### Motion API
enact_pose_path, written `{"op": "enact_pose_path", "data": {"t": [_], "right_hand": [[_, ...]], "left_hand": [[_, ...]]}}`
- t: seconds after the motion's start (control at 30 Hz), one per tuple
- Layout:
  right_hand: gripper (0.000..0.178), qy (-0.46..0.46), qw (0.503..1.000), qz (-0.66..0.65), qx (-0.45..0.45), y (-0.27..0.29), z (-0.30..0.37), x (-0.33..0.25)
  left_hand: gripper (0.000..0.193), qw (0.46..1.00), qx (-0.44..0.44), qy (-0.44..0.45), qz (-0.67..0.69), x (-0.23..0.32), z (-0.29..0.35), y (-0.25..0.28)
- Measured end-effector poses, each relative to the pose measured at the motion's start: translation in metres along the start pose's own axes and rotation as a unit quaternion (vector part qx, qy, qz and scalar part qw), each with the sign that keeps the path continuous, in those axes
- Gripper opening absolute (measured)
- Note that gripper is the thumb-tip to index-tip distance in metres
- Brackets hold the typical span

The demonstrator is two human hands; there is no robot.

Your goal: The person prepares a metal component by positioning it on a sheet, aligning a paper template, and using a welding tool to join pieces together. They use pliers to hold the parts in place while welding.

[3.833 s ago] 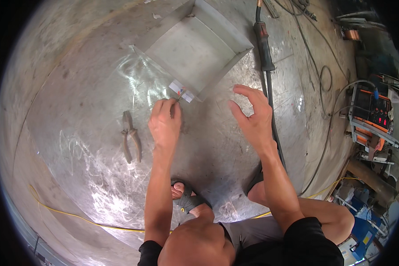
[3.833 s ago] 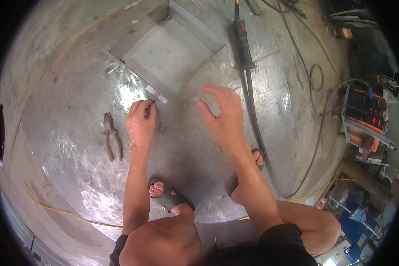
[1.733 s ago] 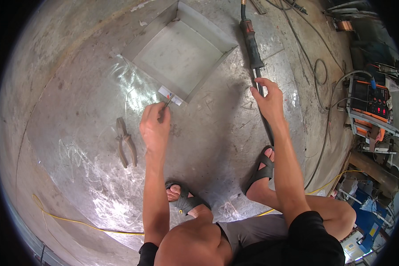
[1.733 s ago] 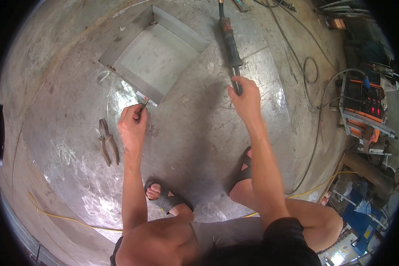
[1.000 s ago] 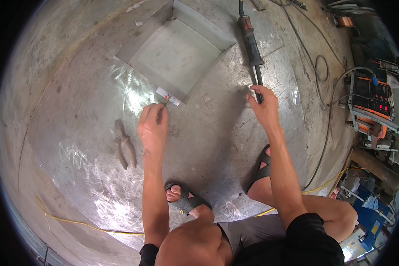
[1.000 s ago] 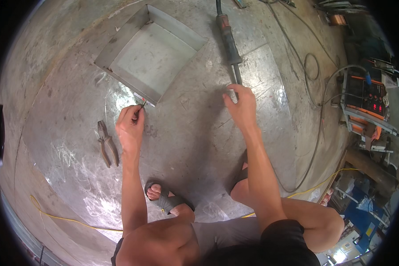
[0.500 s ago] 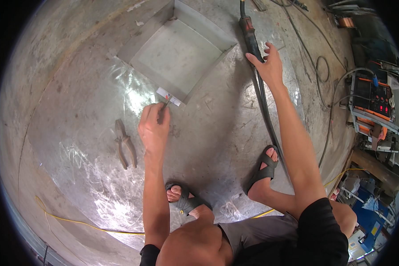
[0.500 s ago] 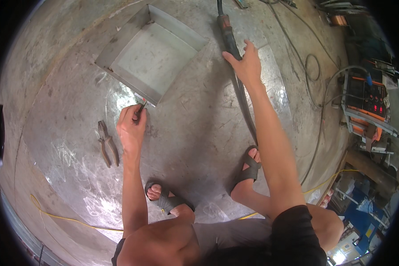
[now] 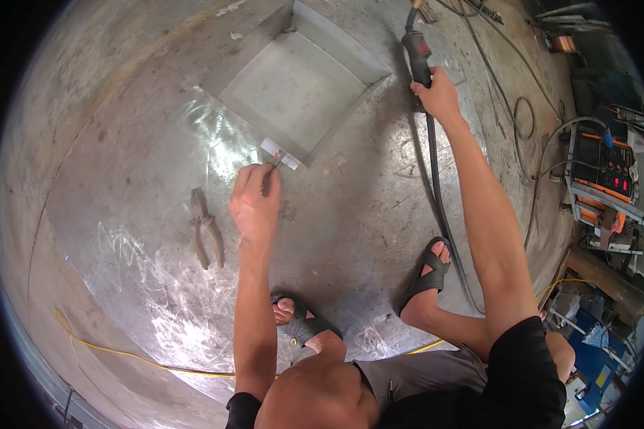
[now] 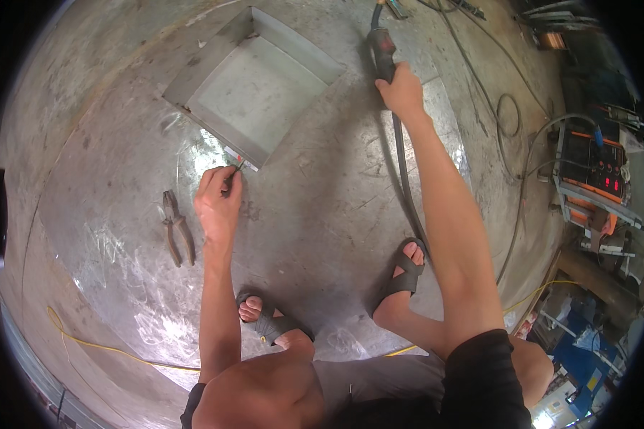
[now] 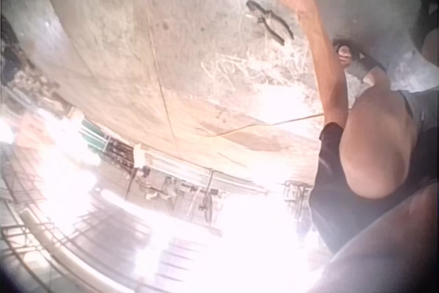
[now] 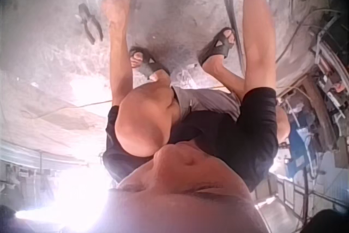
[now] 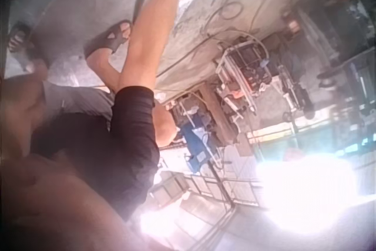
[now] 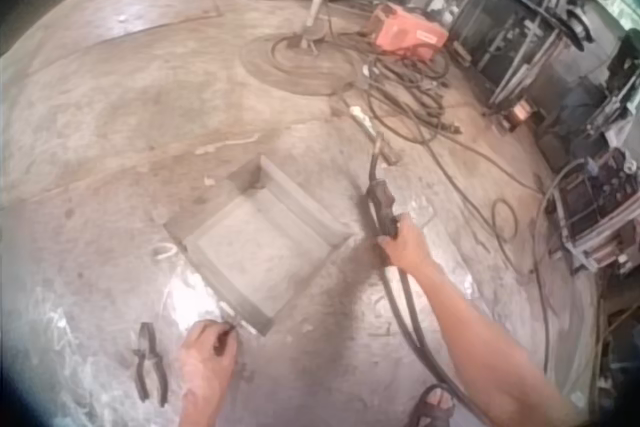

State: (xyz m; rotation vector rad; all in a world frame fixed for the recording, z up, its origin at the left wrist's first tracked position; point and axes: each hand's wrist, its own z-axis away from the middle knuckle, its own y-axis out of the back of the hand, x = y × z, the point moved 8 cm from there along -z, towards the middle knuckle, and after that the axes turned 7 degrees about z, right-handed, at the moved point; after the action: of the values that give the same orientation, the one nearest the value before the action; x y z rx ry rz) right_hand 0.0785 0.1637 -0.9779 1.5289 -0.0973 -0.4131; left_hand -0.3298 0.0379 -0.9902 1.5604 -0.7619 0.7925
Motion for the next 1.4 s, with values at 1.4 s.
{"op": "enact_pose_path", "data": {"t": [1.4], "right_hand": [[0.051, 0.079, 0.873, -0.321, -0.359, 0.109, 0.259, -0.156]], "left_hand": [[0.037, 0.733, -0.192, 0.523, 0.39, -0.039, 0.163, 0.083]]}}
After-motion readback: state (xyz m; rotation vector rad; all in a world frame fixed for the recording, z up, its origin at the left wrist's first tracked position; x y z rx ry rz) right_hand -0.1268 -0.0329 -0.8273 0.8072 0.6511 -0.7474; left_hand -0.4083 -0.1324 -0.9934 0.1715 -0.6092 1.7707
